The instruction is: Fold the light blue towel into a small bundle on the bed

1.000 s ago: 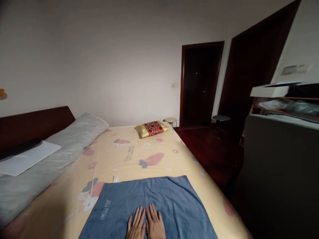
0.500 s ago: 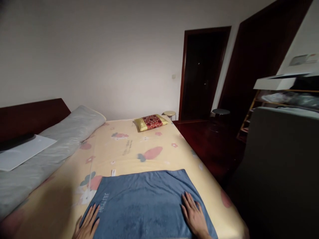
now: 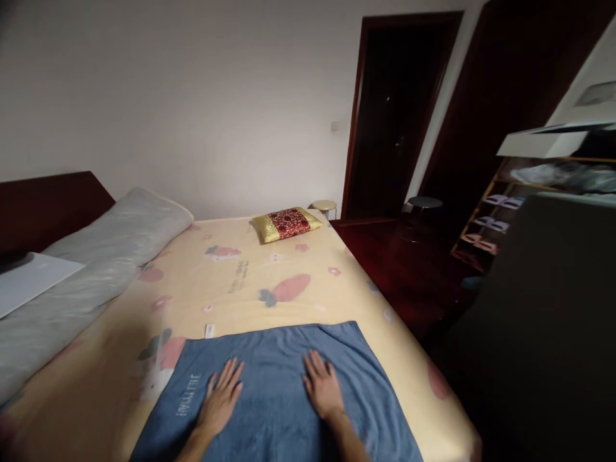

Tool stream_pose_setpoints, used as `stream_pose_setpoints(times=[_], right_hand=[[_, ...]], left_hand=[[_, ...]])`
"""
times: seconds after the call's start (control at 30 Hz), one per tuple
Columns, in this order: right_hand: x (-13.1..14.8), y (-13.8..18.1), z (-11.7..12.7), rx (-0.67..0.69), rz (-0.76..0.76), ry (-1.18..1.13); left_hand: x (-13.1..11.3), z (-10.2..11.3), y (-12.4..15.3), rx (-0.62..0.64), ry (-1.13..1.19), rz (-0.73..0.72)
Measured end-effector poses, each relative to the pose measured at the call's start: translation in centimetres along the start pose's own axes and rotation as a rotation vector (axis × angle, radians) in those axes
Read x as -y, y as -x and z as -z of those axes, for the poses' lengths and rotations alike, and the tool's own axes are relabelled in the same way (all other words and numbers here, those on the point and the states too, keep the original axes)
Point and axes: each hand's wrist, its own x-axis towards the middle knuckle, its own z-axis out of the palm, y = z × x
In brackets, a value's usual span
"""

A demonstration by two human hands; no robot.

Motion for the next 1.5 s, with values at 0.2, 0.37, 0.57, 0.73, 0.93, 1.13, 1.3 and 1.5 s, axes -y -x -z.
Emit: stream_pose_setpoints(times=[0.2,0.37,0.57,0.73,0.93,1.13,1.3,1.5], right_hand=[[-15.9,5.7,4.4,-0.097,-0.114,0.143],[-14.0,5.6,4.4,-0.164,-0.105,0.151],[0.9,-1.5,1.1,-0.031,0.098,-0.017],[5.7,-6.0,-1.1,0.056,0.150,-0.051],[-6.9,-5.7,1.6,-0.015,0.004,0.086],[-16.6,-2.4,4.7,-0.016,-0.050,0.170],[-17.2,-2.5,4.5,-0.035,-0.137,0.092],[-17.1,-5.4,4.9,-0.247,-0.345,0.069]], left_hand=[[17.0,-0.3,6.2,-0.107,-0.138,0.210],[14.8,1.0,5.4,-0.223,-0.128,0.115],[-1.8,1.9,-2.5,-0.140,-0.001,-0.182],[-8.1,0.4,-7.0,-0.074,0.051,-0.283],[2.9,0.5,-7.1,-0.036,-0.030,-0.139],[12.7,0.5,-4.1,-0.070,-0.118,0.137],[13.1,0.4,-3.8,-0.068,-0.114,0.155],[9.6,1.4,-4.6,-0.080,-0.042,0.173]])
